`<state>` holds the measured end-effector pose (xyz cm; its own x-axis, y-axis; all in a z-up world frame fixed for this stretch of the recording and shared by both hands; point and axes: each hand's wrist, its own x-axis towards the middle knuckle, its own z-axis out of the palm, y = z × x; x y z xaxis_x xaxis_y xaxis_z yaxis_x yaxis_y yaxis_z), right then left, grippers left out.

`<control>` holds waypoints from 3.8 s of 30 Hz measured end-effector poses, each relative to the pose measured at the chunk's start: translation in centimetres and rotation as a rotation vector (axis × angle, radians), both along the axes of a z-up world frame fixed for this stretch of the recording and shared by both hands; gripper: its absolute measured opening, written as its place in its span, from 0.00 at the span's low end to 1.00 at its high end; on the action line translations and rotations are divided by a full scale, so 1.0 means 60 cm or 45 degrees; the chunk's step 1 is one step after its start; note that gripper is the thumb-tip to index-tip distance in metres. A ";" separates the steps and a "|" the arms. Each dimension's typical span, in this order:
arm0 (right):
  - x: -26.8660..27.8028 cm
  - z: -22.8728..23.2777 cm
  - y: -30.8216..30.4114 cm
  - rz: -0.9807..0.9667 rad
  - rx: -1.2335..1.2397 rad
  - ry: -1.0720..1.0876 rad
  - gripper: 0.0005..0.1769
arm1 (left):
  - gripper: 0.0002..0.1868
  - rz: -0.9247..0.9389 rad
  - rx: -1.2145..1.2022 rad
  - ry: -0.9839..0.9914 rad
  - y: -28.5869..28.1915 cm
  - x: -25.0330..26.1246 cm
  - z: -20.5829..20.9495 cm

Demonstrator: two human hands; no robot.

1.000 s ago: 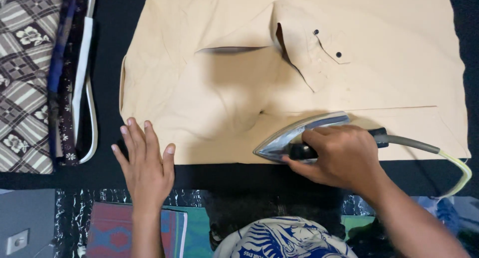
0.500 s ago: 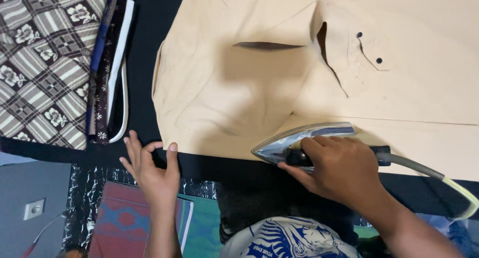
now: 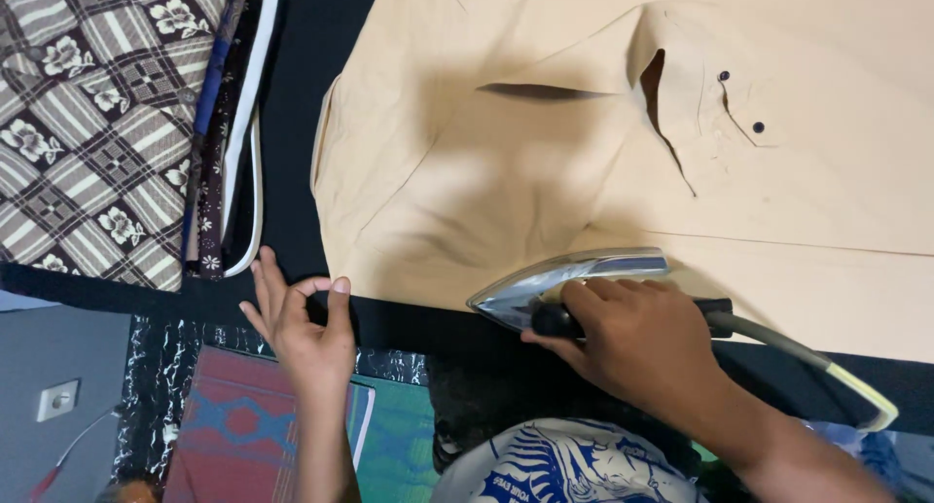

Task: Ironing a beige long-sleeved shirt on a flat surface using a handheld iron.

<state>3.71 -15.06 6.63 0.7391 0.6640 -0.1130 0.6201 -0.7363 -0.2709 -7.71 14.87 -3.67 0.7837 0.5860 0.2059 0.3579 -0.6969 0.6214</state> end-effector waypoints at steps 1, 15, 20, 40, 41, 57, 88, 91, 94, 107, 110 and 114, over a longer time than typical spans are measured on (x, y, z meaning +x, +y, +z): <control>-0.003 -0.004 0.006 -0.025 -0.009 -0.015 0.24 | 0.08 0.009 0.026 0.002 0.001 -0.001 -0.004; -0.018 -0.012 0.108 -0.076 0.043 -0.151 0.29 | 0.09 -0.009 0.045 0.037 0.011 -0.002 -0.004; -0.027 -0.020 0.140 -0.066 0.102 -0.132 0.28 | 0.11 -0.051 0.045 -0.038 0.012 -0.005 0.003; -0.001 -0.041 0.291 -0.135 0.090 -0.286 0.26 | 0.09 0.086 0.018 -0.024 0.017 0.002 0.008; -0.001 -0.040 0.292 -0.136 0.089 -0.287 0.26 | 0.09 0.085 0.017 -0.024 0.019 0.002 0.007; 0.015 -0.037 0.302 0.020 0.073 -0.244 0.25 | 0.07 0.100 0.069 0.032 0.020 0.000 0.006; -0.018 0.067 0.143 -0.001 0.321 -0.090 0.24 | 0.05 0.227 0.236 -0.394 -0.022 -0.020 -0.062; -0.020 0.066 0.062 -0.083 0.237 -0.127 0.25 | 0.05 0.029 0.234 -0.500 -0.070 -0.001 -0.024; -0.015 0.038 -0.017 -0.211 0.041 -0.044 0.25 | 0.12 -0.311 0.224 -0.456 -0.105 0.008 -0.002; -0.013 -0.002 -0.085 -0.164 0.020 -0.132 0.22 | 0.36 -0.682 0.422 0.401 -0.127 0.014 0.032; -0.004 0.001 -0.103 -0.143 0.037 -0.045 0.25 | 0.36 -0.641 0.448 0.436 -0.134 0.014 0.032; 0.016 0.003 -0.128 -0.322 -0.125 -0.030 0.27 | 0.36 -0.654 0.463 0.397 -0.139 0.014 0.036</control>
<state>4.65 -22.74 6.81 0.8832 0.4449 -0.1483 0.4187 -0.8905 -0.1782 -6.89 6.55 -1.53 0.9973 0.0621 0.0388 0.0511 -0.9698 0.2387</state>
